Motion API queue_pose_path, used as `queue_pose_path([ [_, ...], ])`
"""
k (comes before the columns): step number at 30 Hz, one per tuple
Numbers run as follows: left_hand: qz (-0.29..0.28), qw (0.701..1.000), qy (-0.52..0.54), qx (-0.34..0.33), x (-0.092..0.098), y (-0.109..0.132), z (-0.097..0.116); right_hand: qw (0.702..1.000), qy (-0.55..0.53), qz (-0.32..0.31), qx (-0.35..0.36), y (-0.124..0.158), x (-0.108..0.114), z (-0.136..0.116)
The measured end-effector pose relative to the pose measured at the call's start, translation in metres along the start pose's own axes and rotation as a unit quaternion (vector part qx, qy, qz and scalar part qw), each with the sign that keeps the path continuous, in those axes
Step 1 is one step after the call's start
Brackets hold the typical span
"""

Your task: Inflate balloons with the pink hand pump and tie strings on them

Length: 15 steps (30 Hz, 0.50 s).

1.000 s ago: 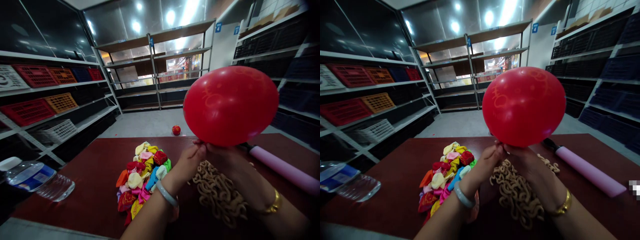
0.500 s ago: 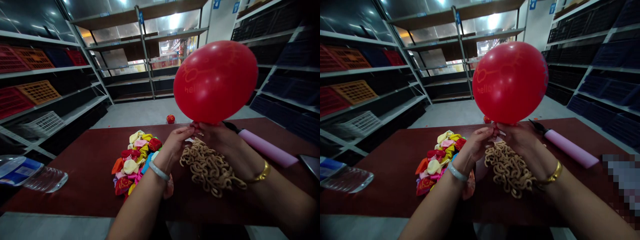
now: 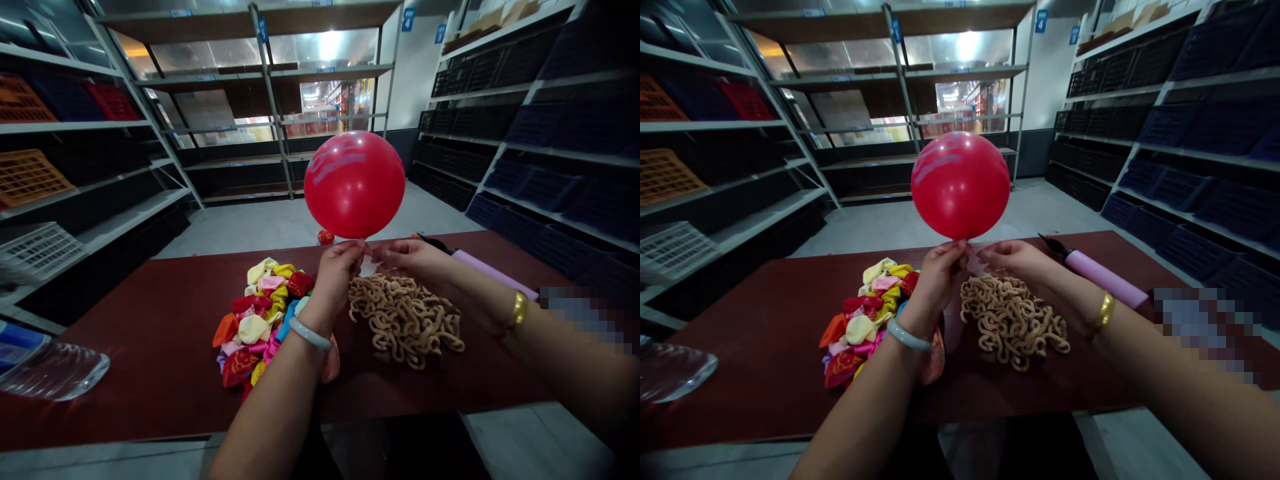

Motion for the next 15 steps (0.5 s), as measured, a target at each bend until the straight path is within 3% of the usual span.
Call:
queue_pose_path([
  [2, 0.005, 0.995, 0.098, 0.022, 0.003, 0.000, 0.003, 0.985, 0.170, -0.008, 0.010, 0.014, 0.008, 0.001],
  [5, 0.009, 0.988, 0.153, 0.029, 0.009, 0.000, 0.010, 0.889, 0.453, -0.036, 0.061, 0.036, 0.009, 0.002],
  [7, 0.010, 0.987, 0.158, 0.028, 0.012, 0.000, 0.012, 0.835, 0.542, -0.049, 0.076, 0.046, 0.004, 0.007],
  [9, 0.009, 0.987, 0.156, 0.026, 0.014, -0.001, 0.012, 0.812, 0.576, -0.055, 0.076, 0.052, 0.000, 0.014],
  [12, 0.010, 0.988, 0.150, 0.023, 0.016, -0.002, 0.011, 0.830, 0.550, -0.062, 0.074, 0.054, 0.000, 0.022],
  [15, 0.011, 0.989, 0.146, 0.019, 0.019, -0.004, 0.011, 0.916, 0.399, -0.011, 0.032, 0.050, 0.017, 0.024],
])
Point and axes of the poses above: each hand's wrist, its own y-axis away from the middle knuckle, its own x-axis out of the back of the hand, z = x × y, the point moved 8 cm from there along -y, towards the middle knuckle, and after that the axes turned 2 degrees about x, right-handed, at the moved point
